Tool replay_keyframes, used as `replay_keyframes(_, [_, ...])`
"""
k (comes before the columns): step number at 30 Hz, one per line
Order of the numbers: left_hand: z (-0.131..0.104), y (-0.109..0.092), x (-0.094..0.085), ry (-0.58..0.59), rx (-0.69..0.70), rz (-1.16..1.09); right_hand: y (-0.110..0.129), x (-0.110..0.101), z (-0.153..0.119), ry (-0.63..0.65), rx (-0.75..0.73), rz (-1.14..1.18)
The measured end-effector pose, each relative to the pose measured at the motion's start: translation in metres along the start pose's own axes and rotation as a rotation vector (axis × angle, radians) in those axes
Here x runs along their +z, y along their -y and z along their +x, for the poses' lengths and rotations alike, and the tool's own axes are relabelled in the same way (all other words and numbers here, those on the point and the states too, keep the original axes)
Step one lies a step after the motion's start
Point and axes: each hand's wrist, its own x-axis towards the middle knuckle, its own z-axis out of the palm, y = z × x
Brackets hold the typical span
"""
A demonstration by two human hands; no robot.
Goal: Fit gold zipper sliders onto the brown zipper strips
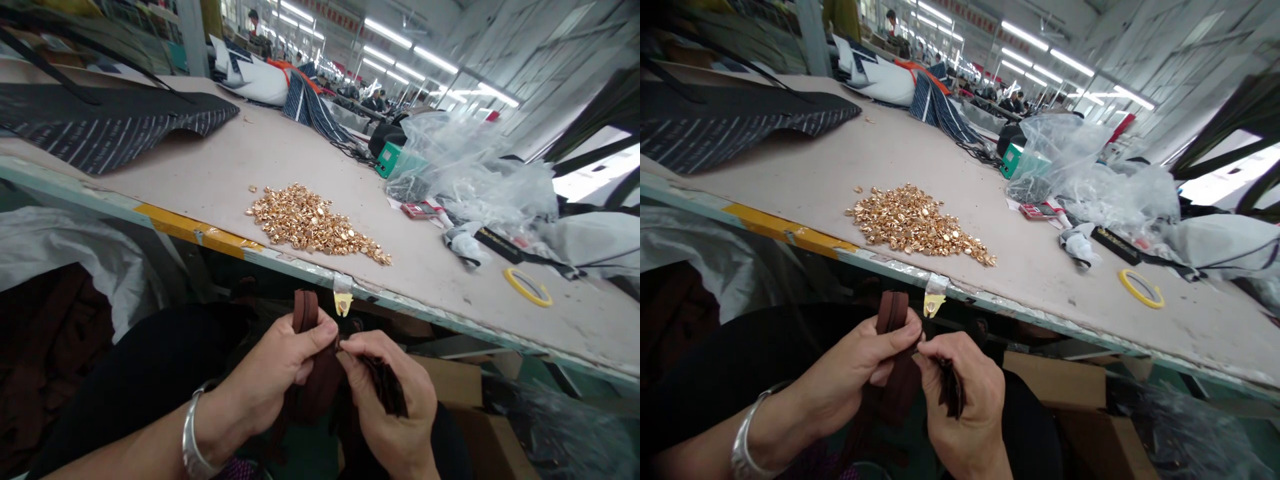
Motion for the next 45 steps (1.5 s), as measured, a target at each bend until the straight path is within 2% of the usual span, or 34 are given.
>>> replay_keyframes(1, [0.001,0.000,-0.001,-0.014,-0.027,-0.032,0.000,0.000,0.000,-0.003,-0.016,0.006])
replay_keyframes(3, [0.001,0.000,-0.002,-0.023,-0.049,-0.041,0.001,0.003,0.000,-0.061,0.060,0.046])
replay_keyframes(7, [-0.001,-0.002,-0.002,-0.034,-0.091,0.012,-0.001,0.009,0.002,-0.188,0.443,0.247])
replay_keyframes(9, [-0.002,-0.003,-0.001,-0.045,-0.114,-0.012,-0.001,0.011,0.004,-0.149,0.566,0.363])
replay_keyframes(13, [-0.002,-0.007,-0.001,-0.026,-0.079,-0.101,0.001,0.011,0.009,-0.072,0.704,0.673])
replay_keyframes(16, [0.000,-0.010,-0.002,-0.031,-0.044,-0.092,0.002,0.009,0.014,-0.044,0.853,0.903])
replay_keyframes(18, [0.002,-0.011,-0.002,-0.047,-0.032,-0.067,0.002,0.008,0.018,-0.037,0.918,0.974])
replay_keyframes(25, [0.007,-0.013,0.000,-0.106,-0.038,-0.020,-0.004,0.008,0.027,0.046,0.992,0.989])
replay_keyframes(34, [0.008,-0.014,0.003,-0.061,-0.030,-0.036,-0.004,0.010,0.033,0.084,1.027,0.986])
replay_keyframes(40, [0.011,-0.014,0.006,-0.102,-0.030,-0.037,-0.003,0.009,0.036,0.068,1.032,0.967])
replay_keyframes(45, [0.011,-0.016,0.007,-0.109,0.025,-0.039,-0.002,0.011,0.036,0.033,0.981,0.953])
